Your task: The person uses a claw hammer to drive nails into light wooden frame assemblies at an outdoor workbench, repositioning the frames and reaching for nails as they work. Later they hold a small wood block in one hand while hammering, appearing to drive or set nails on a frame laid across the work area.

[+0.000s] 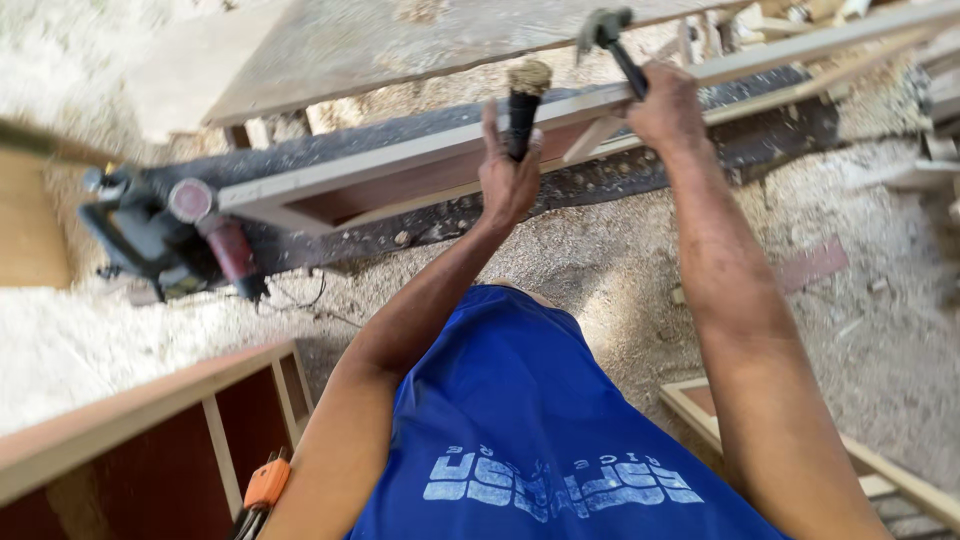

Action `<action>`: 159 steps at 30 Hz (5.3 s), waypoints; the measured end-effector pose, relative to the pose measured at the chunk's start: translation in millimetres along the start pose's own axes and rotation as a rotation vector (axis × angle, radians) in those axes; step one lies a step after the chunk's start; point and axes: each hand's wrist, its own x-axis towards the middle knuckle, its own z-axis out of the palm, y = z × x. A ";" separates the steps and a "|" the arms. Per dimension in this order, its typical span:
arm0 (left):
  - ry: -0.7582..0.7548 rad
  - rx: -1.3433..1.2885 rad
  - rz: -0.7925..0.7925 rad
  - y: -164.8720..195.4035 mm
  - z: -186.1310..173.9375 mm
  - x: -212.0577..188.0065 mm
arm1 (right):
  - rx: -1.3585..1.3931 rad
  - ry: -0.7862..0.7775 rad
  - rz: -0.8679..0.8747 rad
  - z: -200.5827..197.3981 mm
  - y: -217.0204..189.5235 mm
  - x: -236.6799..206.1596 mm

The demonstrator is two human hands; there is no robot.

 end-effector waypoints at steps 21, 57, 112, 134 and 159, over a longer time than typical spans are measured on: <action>0.210 0.048 0.048 97.6 75.5 205.1 | -0.173 -0.106 0.005 -70.3 -5.9 140.0; -0.166 -0.990 -0.583 12.1 155.5 -144.0 | -0.003 0.347 0.044 -149.9 -68.6 -297.3; -0.023 0.104 0.002 116.6 269.1 40.2 | 1.791 0.472 0.854 -80.6 196.1 -195.7; -0.191 0.445 -0.514 -22.8 216.5 368.0 | 1.366 0.631 1.656 72.4 98.5 134.4; -0.704 0.242 -0.284 25.5 420.6 262.2 | 1.431 0.663 1.210 -11.0 268.9 -1.9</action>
